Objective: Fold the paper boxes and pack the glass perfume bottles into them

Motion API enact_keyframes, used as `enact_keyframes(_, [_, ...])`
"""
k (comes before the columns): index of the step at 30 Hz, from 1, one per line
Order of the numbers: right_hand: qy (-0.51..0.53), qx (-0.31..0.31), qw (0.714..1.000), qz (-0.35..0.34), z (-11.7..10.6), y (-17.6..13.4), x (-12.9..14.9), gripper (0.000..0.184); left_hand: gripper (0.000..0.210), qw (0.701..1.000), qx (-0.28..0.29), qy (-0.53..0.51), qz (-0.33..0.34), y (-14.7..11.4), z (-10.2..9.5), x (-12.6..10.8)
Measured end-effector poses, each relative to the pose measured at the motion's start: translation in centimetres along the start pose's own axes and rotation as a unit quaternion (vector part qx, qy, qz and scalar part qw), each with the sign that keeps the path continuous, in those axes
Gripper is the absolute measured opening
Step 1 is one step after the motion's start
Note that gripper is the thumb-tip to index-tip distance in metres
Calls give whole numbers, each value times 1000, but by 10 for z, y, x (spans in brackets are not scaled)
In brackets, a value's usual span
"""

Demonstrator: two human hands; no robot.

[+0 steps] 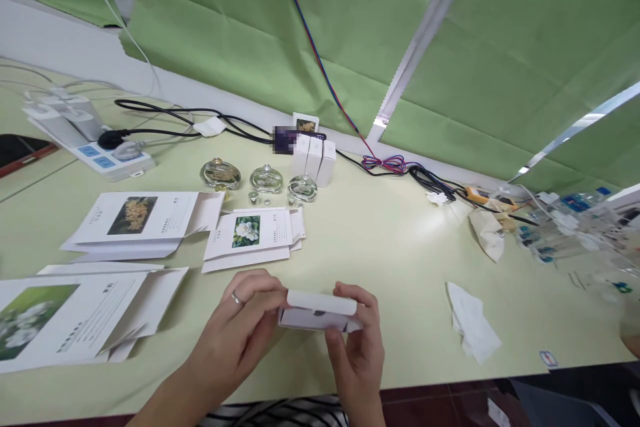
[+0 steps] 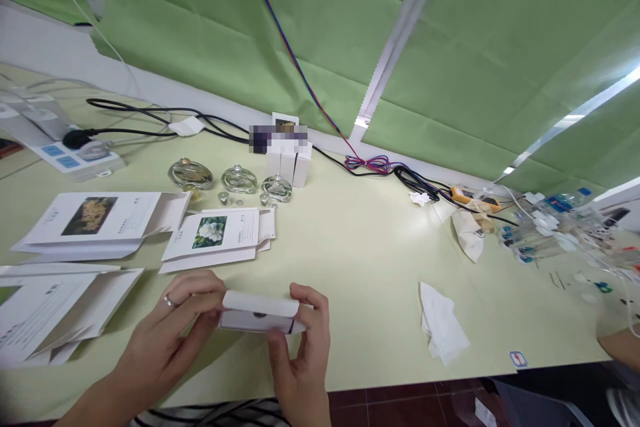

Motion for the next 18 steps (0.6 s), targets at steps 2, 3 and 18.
enact_keyframes(2, [11,-22,999,-41,-3,-4,3,8,31,1000,15,-16,13,-1,0,-2])
enact_keyframes(3, [12,-28,998,-60,-4,-6,4,7,33,999,27,-26,18,-1,1,-3])
enact_keyframes(18, [77,-39,996,2,9,-1,-12,23,24,968,221,109,43,46,32,-16])
Point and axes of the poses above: each hand's wrist, its own y-axis towards the middle knuckle, its own z-axis out of the palm, x = y × z, the point moved 9 cm from there along y, towards the middle knuckle, and after that the axes turned 5 degrees about z, right-handed, at the moved point
